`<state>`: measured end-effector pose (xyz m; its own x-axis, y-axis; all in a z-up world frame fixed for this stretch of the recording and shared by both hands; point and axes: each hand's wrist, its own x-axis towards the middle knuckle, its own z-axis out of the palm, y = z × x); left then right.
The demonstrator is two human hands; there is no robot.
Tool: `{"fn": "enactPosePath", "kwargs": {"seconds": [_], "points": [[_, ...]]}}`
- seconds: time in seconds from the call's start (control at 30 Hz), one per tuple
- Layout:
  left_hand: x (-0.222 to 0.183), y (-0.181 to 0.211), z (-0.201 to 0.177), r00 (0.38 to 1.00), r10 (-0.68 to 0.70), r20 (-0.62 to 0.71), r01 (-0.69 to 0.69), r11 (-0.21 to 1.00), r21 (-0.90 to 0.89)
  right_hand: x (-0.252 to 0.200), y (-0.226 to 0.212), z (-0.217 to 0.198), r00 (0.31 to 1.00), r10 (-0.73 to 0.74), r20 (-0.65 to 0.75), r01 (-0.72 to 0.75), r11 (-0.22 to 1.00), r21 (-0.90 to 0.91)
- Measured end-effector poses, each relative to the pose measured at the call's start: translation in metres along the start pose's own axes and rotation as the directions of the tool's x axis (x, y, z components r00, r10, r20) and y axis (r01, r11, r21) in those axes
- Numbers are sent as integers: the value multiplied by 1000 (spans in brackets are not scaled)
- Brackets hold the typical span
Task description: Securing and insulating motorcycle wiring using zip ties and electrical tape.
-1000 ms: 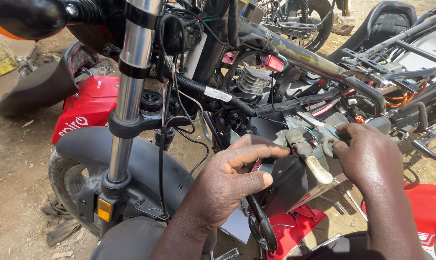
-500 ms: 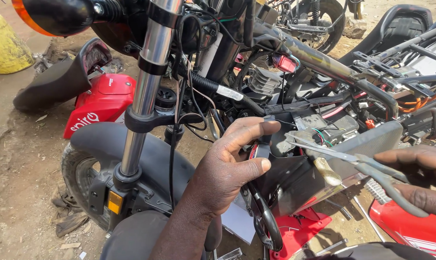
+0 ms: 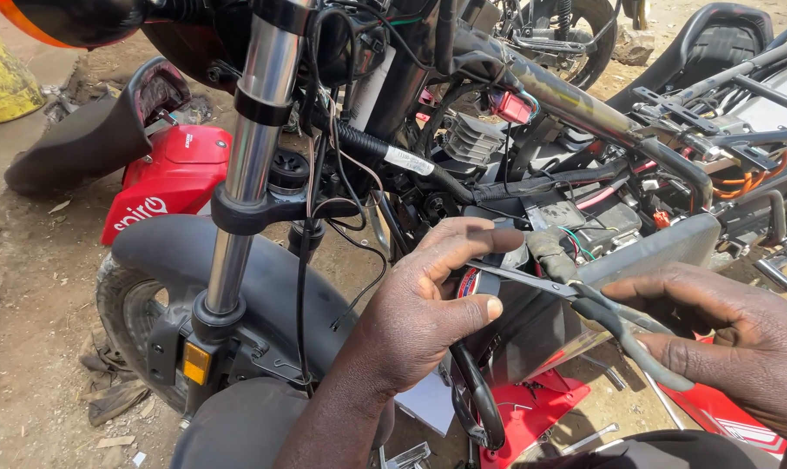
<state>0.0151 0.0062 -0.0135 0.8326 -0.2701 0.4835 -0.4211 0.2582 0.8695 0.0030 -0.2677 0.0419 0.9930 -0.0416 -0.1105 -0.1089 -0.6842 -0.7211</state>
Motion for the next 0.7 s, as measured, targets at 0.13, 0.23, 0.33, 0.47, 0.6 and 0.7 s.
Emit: {"fn": "enactPosePath", "kwargs": {"seconds": [0.13, 0.23, 0.33, 0.47, 0.6, 0.7], "points": [[0, -1, -5, 1000, -20, -13, 20, 999, 37, 0, 0, 5, 992, -120, 33, 117, 990, 79], [1, -1, -6, 1000, -22, 3, 22, 999, 32, -5, -15, 7, 991, 133, -11, -127, 968, 216], [3, -2, -6, 998, -24, -62, 25, 1000, 16, 7, 12, 0, 997, 50, -60, -42, 992, 119], [4, -2, -8, 987, 120, -108, -70, 920, 385, 42, 66, -10, 916, -80, -393, 54, 996, -77], [5, 5, 0, 987, 116, -107, -64, 915, 399, 46, 45, 0, 874, 8, -486, -281, 825, -491], [5, 2, 4, 987, 120, -108, -73, 928, 364, 57, 27, 20, 871, 16, -492, -328, 765, -555]]}}
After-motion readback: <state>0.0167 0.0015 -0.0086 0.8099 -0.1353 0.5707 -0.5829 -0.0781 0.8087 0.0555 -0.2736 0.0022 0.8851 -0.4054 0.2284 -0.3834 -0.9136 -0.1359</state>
